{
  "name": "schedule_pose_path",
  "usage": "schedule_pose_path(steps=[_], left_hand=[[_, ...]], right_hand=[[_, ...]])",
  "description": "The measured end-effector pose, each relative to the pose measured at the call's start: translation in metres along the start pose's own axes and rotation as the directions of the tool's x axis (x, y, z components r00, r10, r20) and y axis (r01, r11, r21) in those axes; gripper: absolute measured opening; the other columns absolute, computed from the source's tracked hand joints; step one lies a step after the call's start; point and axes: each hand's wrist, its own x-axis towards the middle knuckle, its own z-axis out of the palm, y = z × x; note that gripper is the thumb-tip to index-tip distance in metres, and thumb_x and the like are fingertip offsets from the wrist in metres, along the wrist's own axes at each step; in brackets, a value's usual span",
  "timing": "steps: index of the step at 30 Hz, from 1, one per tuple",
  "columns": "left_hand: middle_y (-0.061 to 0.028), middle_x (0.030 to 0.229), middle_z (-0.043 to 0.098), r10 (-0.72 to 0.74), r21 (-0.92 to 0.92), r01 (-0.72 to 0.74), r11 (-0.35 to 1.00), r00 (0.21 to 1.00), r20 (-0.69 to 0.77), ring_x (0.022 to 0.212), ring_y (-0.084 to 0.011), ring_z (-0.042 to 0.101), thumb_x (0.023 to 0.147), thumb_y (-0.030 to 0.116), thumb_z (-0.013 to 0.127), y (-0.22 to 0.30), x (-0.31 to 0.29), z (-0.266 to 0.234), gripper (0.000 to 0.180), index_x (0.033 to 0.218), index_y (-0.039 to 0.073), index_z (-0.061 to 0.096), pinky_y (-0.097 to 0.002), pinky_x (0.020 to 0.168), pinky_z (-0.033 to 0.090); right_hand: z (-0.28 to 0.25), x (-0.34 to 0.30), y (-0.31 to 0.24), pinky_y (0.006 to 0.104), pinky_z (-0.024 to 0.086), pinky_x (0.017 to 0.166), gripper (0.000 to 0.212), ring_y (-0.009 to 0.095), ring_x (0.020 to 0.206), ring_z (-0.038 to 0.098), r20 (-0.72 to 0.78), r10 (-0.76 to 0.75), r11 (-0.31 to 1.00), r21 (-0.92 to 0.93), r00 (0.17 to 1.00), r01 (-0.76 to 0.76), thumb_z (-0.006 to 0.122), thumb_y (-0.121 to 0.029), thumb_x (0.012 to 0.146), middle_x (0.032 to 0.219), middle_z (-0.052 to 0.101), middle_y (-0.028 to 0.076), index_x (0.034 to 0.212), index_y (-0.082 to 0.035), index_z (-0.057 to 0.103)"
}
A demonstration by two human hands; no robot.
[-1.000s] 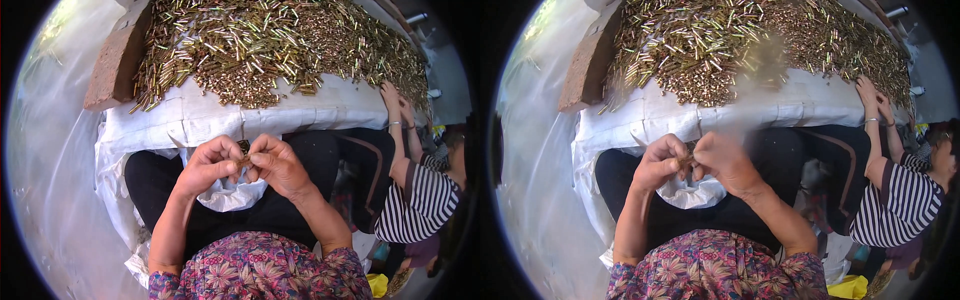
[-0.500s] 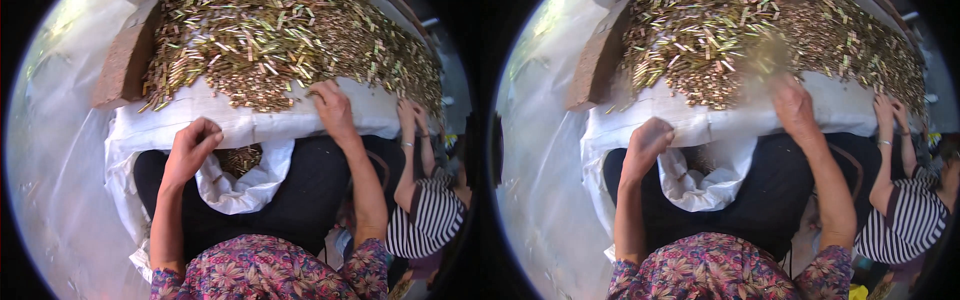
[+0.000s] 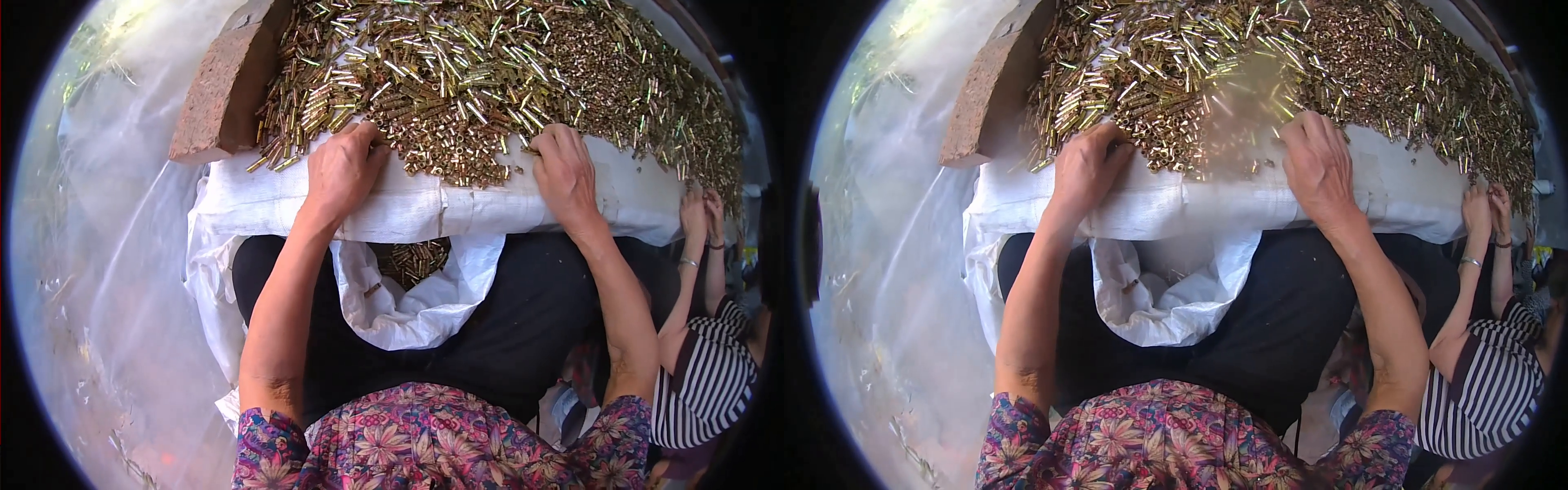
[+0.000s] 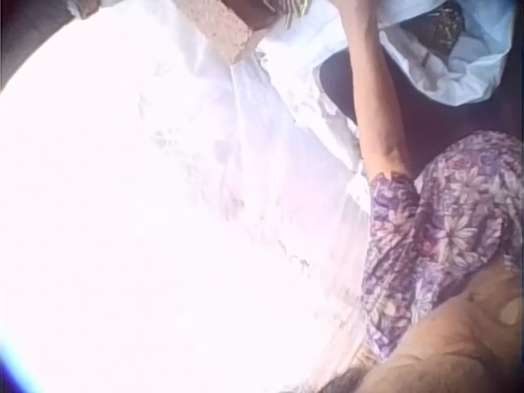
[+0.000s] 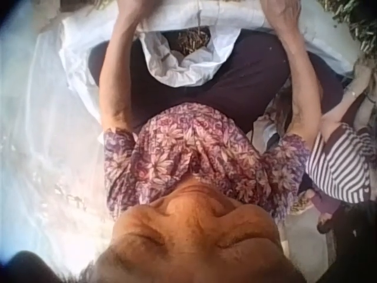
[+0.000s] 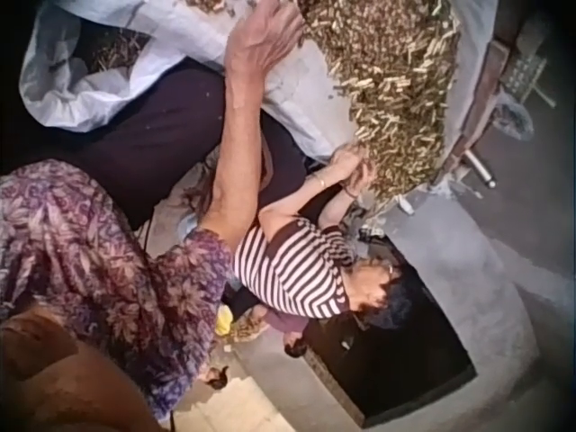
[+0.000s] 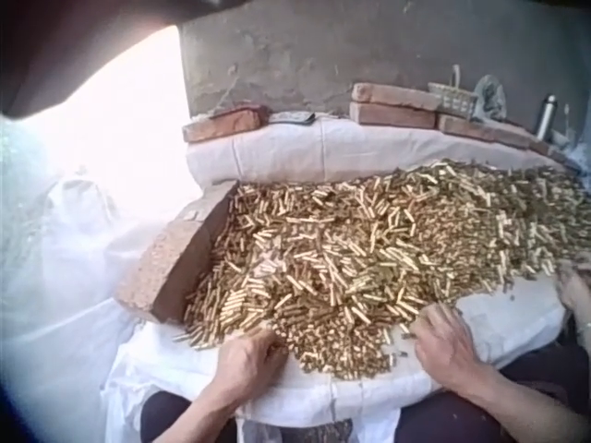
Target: The person assembles metal fastener components by picking up pieces from the table, fitting them together by hand, and dropping the assembled parts into a bag.
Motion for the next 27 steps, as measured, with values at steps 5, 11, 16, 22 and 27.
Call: schedule_pose_path(steps=[5, 11, 16, 22, 27], left_hand=[[-0.0157, 0.086, 0.065, 0.011, 0.026, -0.011, 1.000, 1.000, 0.019, 0.077, -0.0363, 0.064, 0.082, 0.018, 0.063, -0.002, -0.003, -0.005, 0.014, 0.087, 0.005, 0.061, -0.0471, 0.067, 0.049], [-0.0174, 0.083, 0.064, 0.002, -0.023, -0.001, 1.000, 0.999, 0.049, 0.074, -0.0356, 0.063, 0.081, 0.015, 0.062, 0.001, -0.016, -0.015, 0.014, 0.087, 0.003, 0.059, -0.0448, 0.067, 0.049], [-0.0017, 0.077, 0.060, -0.144, -0.770, 0.309, 0.558, 0.950, 0.277, 0.069, -0.0070, 0.056, 0.082, 0.001, 0.059, 0.023, -0.049, -0.023, 0.006, 0.087, 0.000, 0.056, -0.0227, 0.063, 0.046], [-0.0033, 0.085, 0.064, -0.005, -0.909, 0.397, 0.125, 0.917, 0.399, 0.073, -0.0097, 0.063, 0.090, 0.002, 0.060, 0.057, -0.084, -0.024, 0.006, 0.095, 0.000, 0.058, -0.0232, 0.069, 0.052], [-0.0033, 0.086, 0.064, 0.026, -0.918, 0.393, 0.048, 0.918, 0.395, 0.073, -0.0090, 0.063, 0.092, 0.004, 0.061, 0.056, -0.099, -0.021, 0.006, 0.095, 0.001, 0.058, -0.0226, 0.069, 0.052]], right_hand=[[-0.014, -0.005, -0.027, 0.0435, 0.046, 0.083, 0.021, 0.036, 0.096, 0.054, -0.179, 0.113, 0.966, 0.249, 0.977, -0.066, 0.059, 0.002, 0.073, 0.103, 0.059, 0.015, 0.094, -0.002, 0.058], [-0.030, -0.032, -0.068, 0.0206, 0.045, 0.070, 0.011, 0.005, 0.075, 0.054, 0.378, 0.397, 0.380, 0.762, 0.837, -0.524, 0.060, -0.005, 0.093, 0.087, 0.060, -0.001, 0.103, -0.001, 0.060], [-0.039, -0.037, -0.105, 0.0220, 0.046, 0.071, 0.015, 0.007, 0.073, 0.056, 0.443, 0.352, 0.119, 0.853, 0.824, -0.509, 0.059, -0.009, 0.095, 0.082, 0.061, 0.000, 0.105, 0.000, 0.065], [-0.041, -0.036, -0.134, 0.0221, 0.047, 0.072, 0.015, 0.008, 0.075, 0.060, 0.469, 0.334, 0.016, 0.864, 0.817, -0.503, 0.060, -0.009, 0.094, 0.083, 0.064, 0.003, 0.104, 0.002, 0.064], [-0.041, -0.041, -0.147, 0.0218, 0.048, 0.071, 0.014, 0.009, 0.075, 0.062, 0.471, 0.336, 0.022, 0.862, 0.816, -0.507, 0.061, -0.008, 0.094, 0.084, 0.066, 0.004, 0.104, 0.002, 0.064]])
